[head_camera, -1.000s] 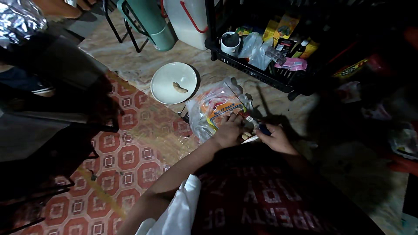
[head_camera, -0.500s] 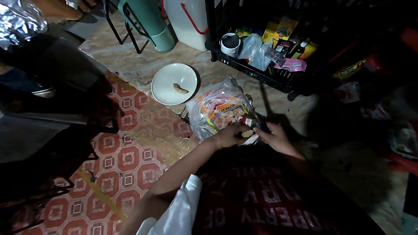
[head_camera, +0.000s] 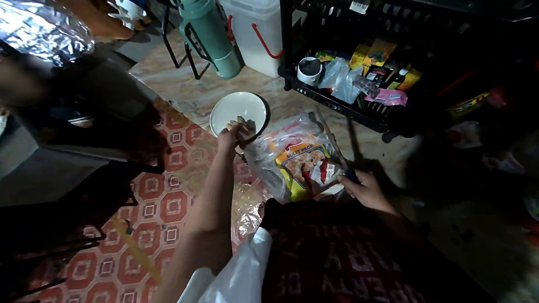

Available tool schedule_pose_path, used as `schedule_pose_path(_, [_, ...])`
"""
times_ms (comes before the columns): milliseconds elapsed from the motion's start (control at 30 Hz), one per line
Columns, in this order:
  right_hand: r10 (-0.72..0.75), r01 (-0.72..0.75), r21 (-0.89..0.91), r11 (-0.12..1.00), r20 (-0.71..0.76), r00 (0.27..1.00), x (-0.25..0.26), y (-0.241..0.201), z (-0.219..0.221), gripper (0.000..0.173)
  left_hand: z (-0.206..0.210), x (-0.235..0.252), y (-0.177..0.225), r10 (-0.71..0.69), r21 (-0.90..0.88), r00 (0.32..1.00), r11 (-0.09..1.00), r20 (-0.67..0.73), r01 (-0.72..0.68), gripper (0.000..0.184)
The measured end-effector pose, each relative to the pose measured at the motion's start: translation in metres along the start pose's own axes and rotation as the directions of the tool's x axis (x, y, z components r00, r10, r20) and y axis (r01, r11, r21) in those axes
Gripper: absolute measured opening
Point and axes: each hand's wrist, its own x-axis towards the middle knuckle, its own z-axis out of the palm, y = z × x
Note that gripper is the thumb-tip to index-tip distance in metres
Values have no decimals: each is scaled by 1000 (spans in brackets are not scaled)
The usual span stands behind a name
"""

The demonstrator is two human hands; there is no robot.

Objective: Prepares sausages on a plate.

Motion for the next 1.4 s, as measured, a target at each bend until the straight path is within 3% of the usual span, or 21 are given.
schedule_pose_path(167, [17, -17, -26, 1000, 2, 1000, 1, -3, -1, 13, 1, 30, 11, -112, 136, 994, 984, -17, 114, 46])
schedule_pose_path(300, [6, -7, -50, 999, -20, 1000, 0, 1, -1, 15, 0, 43, 12, -126, 234, 991, 963, -37, 131, 55])
schedule_pose_path(433, [-10, 6, -76, 997, -60, 998, 1, -3, -6, 16, -7, 36, 8, -35, 292, 998, 955, -52, 49, 54])
schedule_pose_path(600, [-56, 51, -42, 998, -131, 990, -3, -19, -23, 11, -31, -15, -20, 199, 198, 978, 963, -69, -182, 48])
schedule_pose_path(700, [-50, 44, -44, 998, -159, 986, -5, -26, -37, 9, -27, -75, -36, 147, 186, 986, 969, 80, -160, 35])
schedule_pose_path(800, [126, -150, -136, 979, -169, 977, -10, -41, -51, 13, -9, -111, -63, 25, 236, 961, 967, 276, -93, 61])
schedule_pose_path(867, [108, -145, -168, 975, -214, 971, -15, -46, -54, 18, 7, -122, -77, 55, 344, 945, 923, 323, -172, 72])
schedule_pose_path(967, [57, -98, -167, 981, -238, 970, -20, -55, -60, 21, 27, -127, -77, 120, 470, 914, 827, 388, -309, 69])
schedule_pose_path(1067, [-13, -47, -235, 971, -248, 969, -29, -67, -64, 20, 42, -132, -65, 61, 517, 886, 792, 460, -324, 81])
schedule_pose_path(1233, [-109, 27, -319, 947, -244, 964, -28, -72, -74, 27, 58, -122, -52, 65, 568, 861, 726, 504, -387, 77])
schedule_pose_path(1333, [-211, 98, -501, 860, -175, 962, -10, -71, -73, 35, 68, -106, -43, 65, 557, 832, 714, 550, -424, 69])
schedule_pose_path(1400, [-189, 78, -606, 792, -121, 974, 5, -81, -59, 34, 75, -102, -32, 66, 555, 824, 709, 562, -435, 67])
